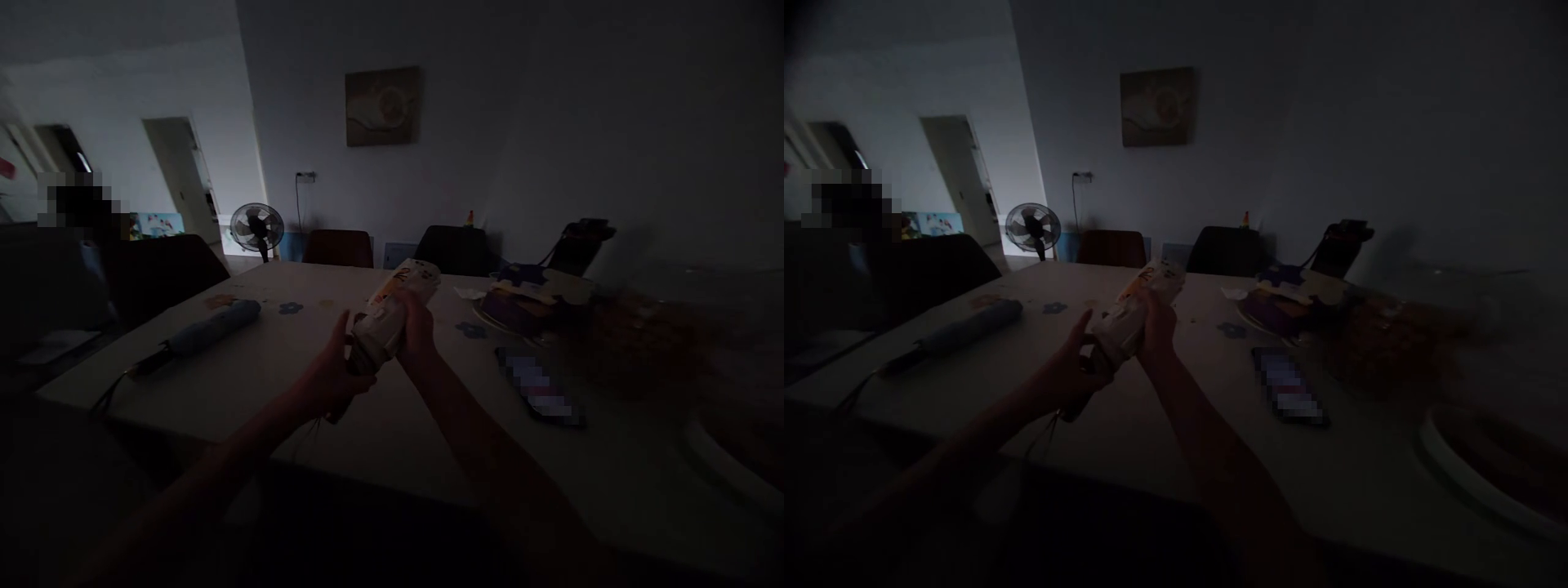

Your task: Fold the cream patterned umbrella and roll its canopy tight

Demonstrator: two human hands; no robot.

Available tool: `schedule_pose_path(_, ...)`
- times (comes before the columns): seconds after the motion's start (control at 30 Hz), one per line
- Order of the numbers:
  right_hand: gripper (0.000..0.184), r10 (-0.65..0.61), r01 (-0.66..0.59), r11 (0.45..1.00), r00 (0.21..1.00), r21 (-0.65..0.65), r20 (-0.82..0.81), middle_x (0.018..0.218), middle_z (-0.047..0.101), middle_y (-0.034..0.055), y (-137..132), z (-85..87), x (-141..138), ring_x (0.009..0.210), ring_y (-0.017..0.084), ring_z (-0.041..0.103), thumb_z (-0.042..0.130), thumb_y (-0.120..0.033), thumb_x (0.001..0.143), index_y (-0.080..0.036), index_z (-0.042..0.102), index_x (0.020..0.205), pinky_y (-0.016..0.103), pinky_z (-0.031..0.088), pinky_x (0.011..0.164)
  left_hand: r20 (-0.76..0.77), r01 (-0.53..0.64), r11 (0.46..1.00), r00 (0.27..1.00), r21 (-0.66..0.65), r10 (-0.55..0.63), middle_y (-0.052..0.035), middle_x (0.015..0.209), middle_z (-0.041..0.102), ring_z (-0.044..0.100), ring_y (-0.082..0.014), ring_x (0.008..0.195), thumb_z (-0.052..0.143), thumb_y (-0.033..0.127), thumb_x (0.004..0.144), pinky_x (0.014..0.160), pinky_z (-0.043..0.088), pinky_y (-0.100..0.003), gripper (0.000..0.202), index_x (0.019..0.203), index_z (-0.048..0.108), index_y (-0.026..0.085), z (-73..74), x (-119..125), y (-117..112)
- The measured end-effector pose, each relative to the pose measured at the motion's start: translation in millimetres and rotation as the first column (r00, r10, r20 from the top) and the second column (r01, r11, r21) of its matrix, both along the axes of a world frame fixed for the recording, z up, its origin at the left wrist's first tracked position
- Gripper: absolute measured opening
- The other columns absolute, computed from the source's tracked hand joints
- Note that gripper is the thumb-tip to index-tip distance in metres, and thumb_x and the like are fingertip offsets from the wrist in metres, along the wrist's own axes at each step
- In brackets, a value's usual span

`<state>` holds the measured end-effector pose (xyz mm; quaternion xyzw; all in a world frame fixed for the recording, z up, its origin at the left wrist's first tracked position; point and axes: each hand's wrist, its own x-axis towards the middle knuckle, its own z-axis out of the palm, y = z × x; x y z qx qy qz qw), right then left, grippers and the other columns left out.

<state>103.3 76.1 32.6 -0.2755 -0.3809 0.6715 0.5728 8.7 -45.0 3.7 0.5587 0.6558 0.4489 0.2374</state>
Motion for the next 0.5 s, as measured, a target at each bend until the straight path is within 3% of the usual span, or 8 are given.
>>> schedule_pose_path(0.03, 0.017, 0.026, -0.027, 0.999, 0.998, -0.019, -0.051, 0.065, 0.059, -0.0004, -4, 1.3, 2, 0.062, 0.015, 0.057, 0.061, -0.032, 0.066, -0.018, 0.054, 0.074, 0.026, 0.05, 0.057, 0.066, -0.027, 0.999, 0.997, -0.017, 0.028, -0.0176, 0.133, 0.046, 0.062, -0.0176, 0.083, 0.072, 0.029, 0.059, 0.062, 0.048, -0.028, 0.111, 0.147, 0.004, 0.021, -1.0, -3, -11)
schedule_pose_path(0.1, 0.015, 0.101, -0.107, 0.993, 0.986, -0.042, -0.129, 0.065, 0.059, 0.0005, -14, 5.0, 6, 0.061, 0.016, 0.058, 0.057, -0.031, 0.068, -0.019, 0.052, 0.077, 0.028, 0.051, 0.056, 0.192, -0.019, 0.992, 0.981, -0.127, 0.043, -0.0196, 0.123, 0.053, 0.063, -0.0176, 0.075, 0.069, 0.039, 0.064, 0.057, 0.048, -0.027, 0.089, 0.139, 0.029, 0.013, -3.4, -8, -33)
schedule_pose_path(0.17, 0.016, 0.177, -0.184, 0.982, 0.974, -0.037, -0.145, 0.065, 0.059, 0.0019, -29, 9.5, 7, 0.061, 0.017, 0.058, 0.053, -0.032, 0.069, -0.02, 0.051, 0.078, 0.03, 0.053, 0.056, 0.328, 0.127, 0.966, 0.944, -0.226, -0.047, -0.0174, 0.1, 0.063, 0.064, -0.019, 0.069, 0.062, 0.048, 0.07, 0.057, 0.048, -0.029, 0.06, 0.113, 0.053, 0.008, -5.5, -10, -56)
schedule_pose_path(0.23, 0.017, 0.247, -0.25, 0.968, 0.96, -0.003, -0.134, 0.065, 0.058, 0.0023, -46, 13.3, 5, 0.061, 0.017, 0.058, 0.05, -0.035, 0.071, -0.02, 0.051, 0.079, 0.03, 0.053, 0.058, 0.4, 0.242, 0.948, 0.905, -0.207, -0.143, -0.013, 0.085, 0.065, 0.064, -0.0194, 0.066, 0.055, 0.053, 0.075, 0.06, 0.05, -0.03, 0.047, 0.096, 0.061, 0.011, -7.1, -7, -79)
schedule_pose_path(0.4, 0.027, 0.375, -0.359, 0.924, 0.918, 0.131, -0.127, 0.071, 0.061, 0.0038, -82, 14.6, -4, 0.071, 0.02, 0.061, 0.046, -0.043, 0.074, -0.02, 0.054, 0.086, 0.032, 0.053, 0.064, 0.278, 0.101, 0.984, 0.959, -0.149, -0.056, -0.0059, 0.065, 0.059, 0.058, -0.0161, 0.053, 0.035, 0.06, 0.083, 0.049, 0.047, -0.028, 0.049, 0.085, 0.065, 0.021, -9.3, 10, -123)
schedule_pose_path(0.5, 0.042, 0.434, -0.441, 0.859, 0.897, 0.261, 0.086, 0.082, 0.065, 0.0084, -86, 10.7, 3, 0.086, 0.025, 0.062, 0.044, -0.054, 0.077, -0.018, 0.058, 0.095, 0.034, 0.053, 0.069, 0.155, -0.021, 0.989, 0.987, -0.15, 0.045, -0.0028, 0.064, 0.058, 0.054, -0.0148, 0.05, 0.043, 0.055, 0.083, 0.044, 0.044, -0.027, 0.039, 0.085, 0.064, 0.023, -5.1, 0, -142)
